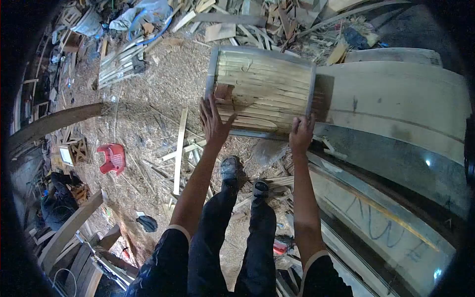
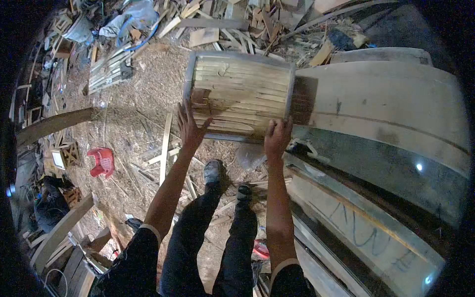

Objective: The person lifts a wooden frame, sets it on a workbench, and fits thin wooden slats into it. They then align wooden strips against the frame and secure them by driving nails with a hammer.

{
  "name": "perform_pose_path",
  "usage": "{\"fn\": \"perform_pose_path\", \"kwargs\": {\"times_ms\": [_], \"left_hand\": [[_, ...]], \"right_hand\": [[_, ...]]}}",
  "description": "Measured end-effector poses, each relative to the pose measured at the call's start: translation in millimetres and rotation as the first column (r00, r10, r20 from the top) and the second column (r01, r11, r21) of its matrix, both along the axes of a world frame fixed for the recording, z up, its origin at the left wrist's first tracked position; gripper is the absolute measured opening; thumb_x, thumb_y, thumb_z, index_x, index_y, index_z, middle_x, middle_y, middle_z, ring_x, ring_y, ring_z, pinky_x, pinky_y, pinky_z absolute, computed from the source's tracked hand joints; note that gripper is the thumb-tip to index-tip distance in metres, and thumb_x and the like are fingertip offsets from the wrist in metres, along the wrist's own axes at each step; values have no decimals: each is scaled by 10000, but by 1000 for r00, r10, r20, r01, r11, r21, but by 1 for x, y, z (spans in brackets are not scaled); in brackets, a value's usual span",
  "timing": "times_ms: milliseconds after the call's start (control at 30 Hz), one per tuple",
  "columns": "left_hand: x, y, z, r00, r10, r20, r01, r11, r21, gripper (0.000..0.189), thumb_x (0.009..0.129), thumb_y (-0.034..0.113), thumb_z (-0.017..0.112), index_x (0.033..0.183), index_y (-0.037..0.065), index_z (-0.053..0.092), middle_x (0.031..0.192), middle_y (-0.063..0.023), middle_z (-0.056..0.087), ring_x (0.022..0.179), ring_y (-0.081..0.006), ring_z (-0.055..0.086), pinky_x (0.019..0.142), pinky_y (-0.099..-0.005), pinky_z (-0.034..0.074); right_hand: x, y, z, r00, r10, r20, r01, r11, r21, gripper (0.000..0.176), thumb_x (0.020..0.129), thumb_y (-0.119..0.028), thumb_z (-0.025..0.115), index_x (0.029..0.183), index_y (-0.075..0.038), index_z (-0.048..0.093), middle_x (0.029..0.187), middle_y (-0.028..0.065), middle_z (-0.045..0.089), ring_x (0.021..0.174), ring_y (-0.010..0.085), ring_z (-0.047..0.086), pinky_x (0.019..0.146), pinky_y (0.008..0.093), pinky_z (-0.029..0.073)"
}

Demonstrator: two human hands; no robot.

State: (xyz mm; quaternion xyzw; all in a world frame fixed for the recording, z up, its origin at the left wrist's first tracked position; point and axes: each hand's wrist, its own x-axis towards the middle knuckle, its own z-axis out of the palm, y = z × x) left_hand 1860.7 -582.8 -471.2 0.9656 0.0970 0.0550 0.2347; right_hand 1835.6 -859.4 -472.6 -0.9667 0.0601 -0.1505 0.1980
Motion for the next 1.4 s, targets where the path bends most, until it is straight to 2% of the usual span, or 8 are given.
{"fn": "perform_pose_path", "kwargs": {"times_ms": [167,267,400,467,700,733,900,1400], "left_hand": [[30,21,-29,973,218,-79,-230,952,-203,1162,593,527,885,1494,94,292,1248,-236,581,1058,-450,602,846,-521,501],[33,44,-34,978,107,-181,-173,899,-403,761,645,511,864,1180,55,572,1060,-197,686,975,-390,660,799,-467,515],[7,47,49,928,294,-227,-356,879,-318,663,698,564,810,1114,69,662,933,-194,709,923,-379,687,776,-451,528],[-27,59,77,905,329,-270,-403,866,-296,631,737,480,805,1174,53,648,970,-199,714,910,-349,698,767,-430,533],[-155,92,253,798,465,-383,-596,702,-391,593,704,368,871,1127,6,665,826,-135,719,707,-194,664,650,-351,524],[-182,90,271,803,546,-240,-594,696,-404,607,691,358,882,1126,-5,665,785,-103,705,664,-151,618,615,-331,503],[-341,115,377,708,706,30,-600,623,-503,638,690,294,892,1183,-22,639,862,-165,715,716,-199,641,679,-332,527],[-951,157,540,-103,991,80,-776,-30,-630,694,721,448,838,1237,27,640,915,-200,725,830,-295,721,738,-393,551]], "right_hand": [[14,-33,-72,953,-263,-152,301,887,350,292,1032,-288,456,1075,-17,555,980,253,628,939,456,615,794,485,480],[7,-32,-53,974,-178,-138,219,893,393,317,1046,-317,440,1120,-26,541,939,228,636,864,395,615,789,425,485],[-17,-25,-6,986,-145,77,97,895,435,315,1066,-291,410,971,-2,487,856,129,504,815,244,475,807,324,410],[-45,-12,48,954,-232,-190,294,854,430,308,1074,-280,400,948,-8,474,838,82,452,812,189,420,811,300,391],[-145,16,156,961,-235,-145,268,670,692,302,1061,-217,433,1246,16,483,1024,136,559,958,215,532,887,344,416],[-147,22,214,985,-60,-164,133,864,486,295,1060,-253,432,1177,6,510,979,155,571,911,227,545,845,345,431],[-210,77,357,978,197,-72,-140,868,476,275,1057,-286,412,1065,-27,504,830,172,564,771,310,539,742,424,448],[-592,324,575,292,954,76,-892,242,383,326,1061,-332,438,962,-22,464,800,49,409,762,177,401,715,326,381]]}}
